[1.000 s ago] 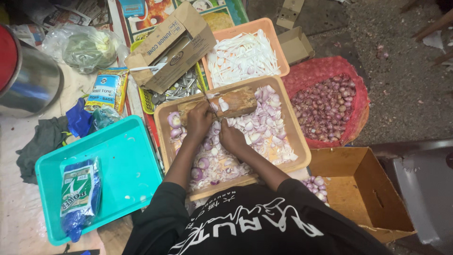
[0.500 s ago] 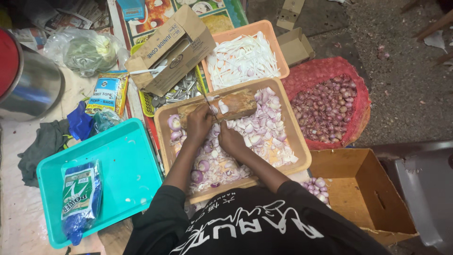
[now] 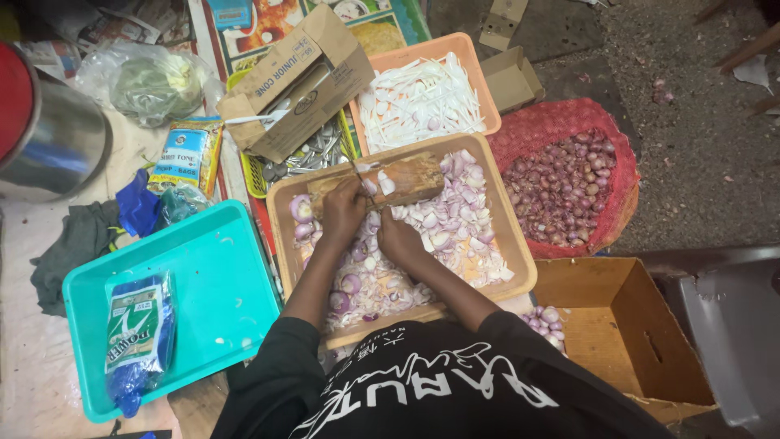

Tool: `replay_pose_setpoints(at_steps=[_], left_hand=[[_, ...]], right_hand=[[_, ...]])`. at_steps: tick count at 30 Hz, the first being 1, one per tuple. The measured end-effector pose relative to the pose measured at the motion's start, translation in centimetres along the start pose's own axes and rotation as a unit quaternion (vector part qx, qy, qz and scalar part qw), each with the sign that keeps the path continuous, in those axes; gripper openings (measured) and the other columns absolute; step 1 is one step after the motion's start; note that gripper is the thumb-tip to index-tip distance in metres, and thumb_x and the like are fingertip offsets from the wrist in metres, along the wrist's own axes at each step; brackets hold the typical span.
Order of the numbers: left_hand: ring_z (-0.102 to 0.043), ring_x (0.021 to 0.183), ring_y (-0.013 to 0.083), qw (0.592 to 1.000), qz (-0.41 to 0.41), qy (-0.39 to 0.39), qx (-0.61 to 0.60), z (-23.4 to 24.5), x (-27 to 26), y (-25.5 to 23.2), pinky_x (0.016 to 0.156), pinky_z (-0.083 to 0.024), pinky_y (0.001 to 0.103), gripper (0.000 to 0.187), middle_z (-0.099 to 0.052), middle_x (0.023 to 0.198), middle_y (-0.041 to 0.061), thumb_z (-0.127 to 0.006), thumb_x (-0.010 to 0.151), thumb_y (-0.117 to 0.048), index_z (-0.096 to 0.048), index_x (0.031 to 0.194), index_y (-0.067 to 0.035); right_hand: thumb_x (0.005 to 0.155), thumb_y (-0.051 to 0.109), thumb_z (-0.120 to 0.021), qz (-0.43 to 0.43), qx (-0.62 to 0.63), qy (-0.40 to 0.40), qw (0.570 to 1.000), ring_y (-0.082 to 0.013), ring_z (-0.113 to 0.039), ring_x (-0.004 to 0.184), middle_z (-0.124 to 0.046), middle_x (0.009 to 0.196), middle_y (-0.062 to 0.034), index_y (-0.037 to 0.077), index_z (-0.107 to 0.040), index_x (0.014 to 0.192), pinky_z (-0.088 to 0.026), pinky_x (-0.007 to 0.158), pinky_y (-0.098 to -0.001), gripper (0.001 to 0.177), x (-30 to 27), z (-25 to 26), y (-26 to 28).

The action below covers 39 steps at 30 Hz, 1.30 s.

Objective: The person slices onions by hand using a knife and a wooden block as a cutting surface, placing the sliced pieces into a tray.

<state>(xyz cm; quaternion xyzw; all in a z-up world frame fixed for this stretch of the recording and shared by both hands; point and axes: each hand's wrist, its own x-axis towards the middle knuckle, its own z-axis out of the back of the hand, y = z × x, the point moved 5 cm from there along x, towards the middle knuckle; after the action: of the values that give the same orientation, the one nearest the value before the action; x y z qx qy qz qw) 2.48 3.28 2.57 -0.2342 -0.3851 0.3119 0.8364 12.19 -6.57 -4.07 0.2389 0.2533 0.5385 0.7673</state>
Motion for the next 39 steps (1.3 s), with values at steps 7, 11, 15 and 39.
replay_pose_setpoints(at_steps=[7, 11, 15, 39], left_hand=[[-0.07, 0.08, 0.0365, 1.0, 0.015, 0.013, -0.001, 0.0, 0.1, 0.1, 0.074, -0.055, 0.045, 0.009, -0.069, 0.086, 0.016, -0.064, 0.076, 0.003, -0.066, 0.083, -0.003], [-0.07, 0.081, 0.0366, 1.0, 0.012, 0.012, -0.02, 0.2, 0.1, 0.1, 0.074, -0.055, 0.045, 0.009, -0.069, 0.087, 0.016, -0.065, 0.078, 0.003, -0.066, 0.085, -0.001], [-0.07, 0.08, 0.0365, 1.0, 0.009, 0.006, -0.011, 0.2, -0.1, 0.1, 0.075, -0.055, 0.045, 0.008, -0.069, 0.086, 0.016, -0.065, 0.076, 0.002, -0.066, 0.083, -0.002], [-0.07, 0.079, 0.0355, 0.999, 0.027, 0.003, -0.028, 0.0, -0.2, 0.3, 0.073, -0.054, 0.044, 0.007, -0.069, 0.085, 0.015, -0.064, 0.078, 0.003, -0.065, 0.082, -0.002]], right_hand=[[0.094, 0.019, -0.051, -0.007, -0.005, 0.007, 1.0, -0.0485, -0.069, 0.074, -0.069, 0.077, -0.0293, -0.002, -0.046, 0.112, -0.053, 0.07, -0.0594, 0.028, -0.9, -0.3, -0.2], [0.093, 0.018, -0.05, 0.001, 0.0, 0.004, 1.0, -0.0486, -0.068, 0.073, -0.069, 0.076, -0.0288, -0.003, -0.044, 0.116, -0.053, 0.069, -0.0598, 0.032, -0.4, -0.1, -0.1], [0.09, 0.02, -0.052, -0.002, 0.008, 0.002, 1.0, -0.0486, -0.068, 0.073, -0.069, 0.076, -0.0291, -0.006, -0.04, 0.126, -0.053, 0.067, -0.0599, 0.046, 0.4, -0.1, 0.2], [0.092, 0.018, -0.052, 0.013, -0.004, 0.008, 1.0, -0.0493, -0.069, 0.075, -0.069, 0.079, -0.0299, -0.005, -0.046, 0.117, -0.053, 0.069, -0.0605, 0.034, -0.2, 0.1, -0.1]])
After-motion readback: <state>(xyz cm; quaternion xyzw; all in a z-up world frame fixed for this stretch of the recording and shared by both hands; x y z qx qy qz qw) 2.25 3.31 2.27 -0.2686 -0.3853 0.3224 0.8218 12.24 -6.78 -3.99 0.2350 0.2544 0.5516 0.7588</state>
